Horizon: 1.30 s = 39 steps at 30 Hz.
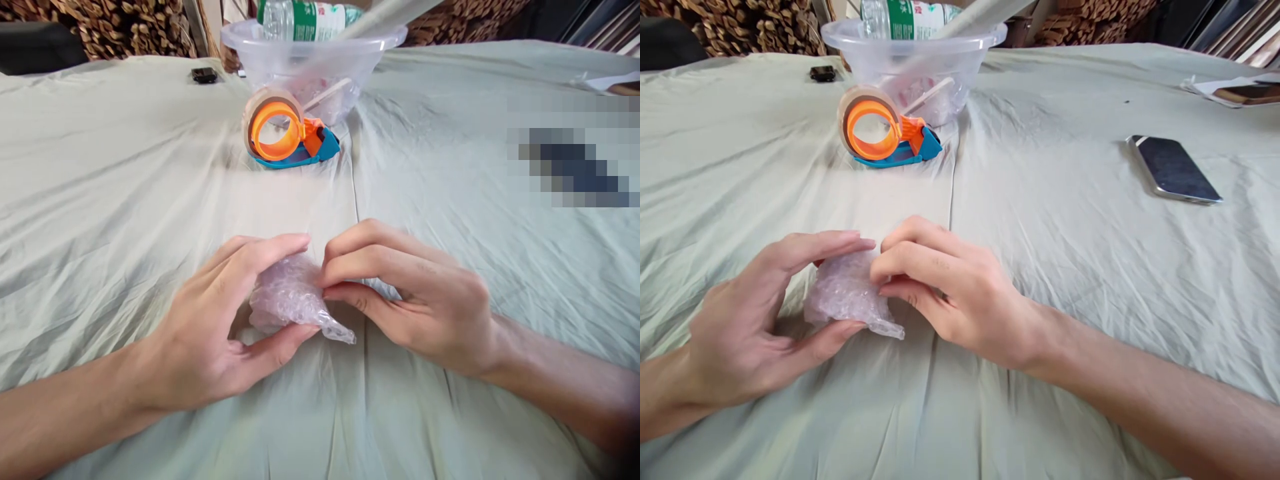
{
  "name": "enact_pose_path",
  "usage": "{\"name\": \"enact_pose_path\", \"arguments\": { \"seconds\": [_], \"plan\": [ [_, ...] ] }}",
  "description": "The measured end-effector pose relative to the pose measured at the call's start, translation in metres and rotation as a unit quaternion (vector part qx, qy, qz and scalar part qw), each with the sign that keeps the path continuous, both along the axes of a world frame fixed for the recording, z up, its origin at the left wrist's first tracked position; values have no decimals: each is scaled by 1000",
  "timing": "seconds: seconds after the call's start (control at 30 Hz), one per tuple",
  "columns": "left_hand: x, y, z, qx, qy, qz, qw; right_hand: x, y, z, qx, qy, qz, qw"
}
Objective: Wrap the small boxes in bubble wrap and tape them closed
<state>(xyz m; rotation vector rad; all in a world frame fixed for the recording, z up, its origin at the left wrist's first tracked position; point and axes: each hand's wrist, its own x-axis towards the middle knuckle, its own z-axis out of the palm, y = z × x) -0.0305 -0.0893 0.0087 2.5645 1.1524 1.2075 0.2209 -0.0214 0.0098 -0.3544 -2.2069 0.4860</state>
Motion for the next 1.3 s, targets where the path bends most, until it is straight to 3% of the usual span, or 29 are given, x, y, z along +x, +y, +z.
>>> {"name": "enact_pose_path", "arguments": {
  "seconds": [0.33,0.47,0.77,0.9,1.07,1.3],
  "plan": [
    [-2,0,3,-33,21,-4,999,-1,5,-3,-82,1,54,995],
    [-3,-1,0,-49,12,-6,999,-1,1,-3,-83,-3,41,996],
    [3,-3,-5,-125,-68,55,988,1,-7,3,-41,-10,-21,999],
    [2,-2,-5,-110,-66,43,991,0,-5,3,-49,-13,-10,999],
    [0,1,-3,-41,3,-6,999,1,0,1,-67,-24,25,997],
    [1,1,1,-37,25,-1,999,-2,4,-4,-85,-25,53,995]
  ]
}}
